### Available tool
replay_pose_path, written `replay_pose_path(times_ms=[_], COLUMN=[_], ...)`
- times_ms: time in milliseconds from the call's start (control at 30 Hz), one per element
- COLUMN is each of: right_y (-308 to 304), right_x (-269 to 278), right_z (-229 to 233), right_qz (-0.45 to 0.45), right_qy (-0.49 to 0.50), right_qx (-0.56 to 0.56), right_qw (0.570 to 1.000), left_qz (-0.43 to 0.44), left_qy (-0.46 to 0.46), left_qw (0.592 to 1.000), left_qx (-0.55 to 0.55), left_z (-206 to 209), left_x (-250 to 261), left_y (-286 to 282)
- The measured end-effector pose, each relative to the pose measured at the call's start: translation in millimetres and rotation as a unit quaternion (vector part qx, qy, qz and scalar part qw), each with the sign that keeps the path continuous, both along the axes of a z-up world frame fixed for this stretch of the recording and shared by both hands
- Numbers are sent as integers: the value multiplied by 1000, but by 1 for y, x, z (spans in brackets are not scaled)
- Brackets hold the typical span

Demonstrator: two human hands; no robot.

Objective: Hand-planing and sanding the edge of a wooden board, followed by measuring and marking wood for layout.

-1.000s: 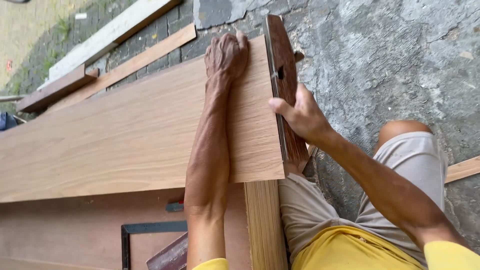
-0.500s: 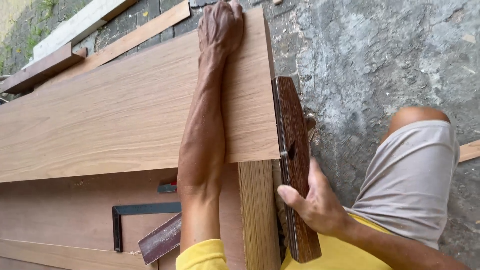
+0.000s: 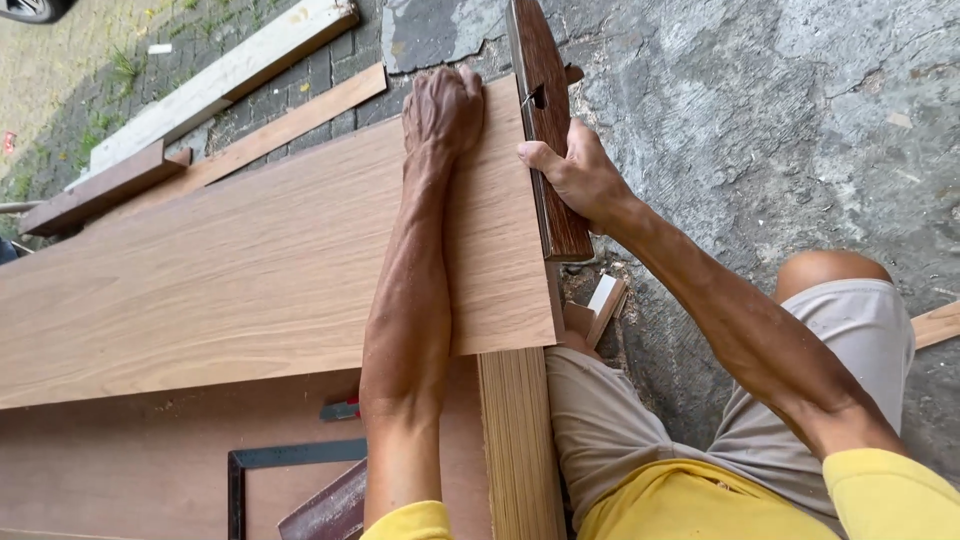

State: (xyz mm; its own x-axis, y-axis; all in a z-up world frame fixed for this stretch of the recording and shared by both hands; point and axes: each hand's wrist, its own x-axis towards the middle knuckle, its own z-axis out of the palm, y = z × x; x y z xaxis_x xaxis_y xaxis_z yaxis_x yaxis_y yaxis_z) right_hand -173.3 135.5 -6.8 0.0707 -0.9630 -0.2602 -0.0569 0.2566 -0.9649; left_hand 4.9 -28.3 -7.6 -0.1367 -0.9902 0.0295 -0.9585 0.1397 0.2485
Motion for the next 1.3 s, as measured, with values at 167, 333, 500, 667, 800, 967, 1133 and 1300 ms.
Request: replay_pose_path(times_ms=[167, 333, 500, 667, 800, 967, 1133, 1300], right_y=[127, 228, 167, 36, -45, -58, 61, 185], right_x=[15, 28, 22, 7, -3, -5, 8, 27], right_z=[21, 1, -1, 21, 13, 11, 18, -7], right_qz=[29, 23, 3, -3, -18, -14, 8, 2], right_qy=[17, -76, -10, -13, 9, -32, -23, -66], right_qx=[39, 28, 125, 46, -10, -16, -10, -9], right_qw=[999, 996, 992, 999, 1000, 999, 1000, 998], left_qz=[-32, -23, -27, -12, 0, -3, -36, -25], left_qy=[26, 16, 11, 24, 27, 40, 60, 20], left_qw=[997, 997, 998, 999, 999, 999, 994, 998], left_qx=[-71, -73, -62, -29, -21, -34, -79, -63], left_z=[-12, -8, -10, -1, 11, 2, -18, -15], left_x=[7, 5, 4, -1, -6, -2, 6, 6], left_y=[-10, -7, -6, 3, 11, 2, -10, -9])
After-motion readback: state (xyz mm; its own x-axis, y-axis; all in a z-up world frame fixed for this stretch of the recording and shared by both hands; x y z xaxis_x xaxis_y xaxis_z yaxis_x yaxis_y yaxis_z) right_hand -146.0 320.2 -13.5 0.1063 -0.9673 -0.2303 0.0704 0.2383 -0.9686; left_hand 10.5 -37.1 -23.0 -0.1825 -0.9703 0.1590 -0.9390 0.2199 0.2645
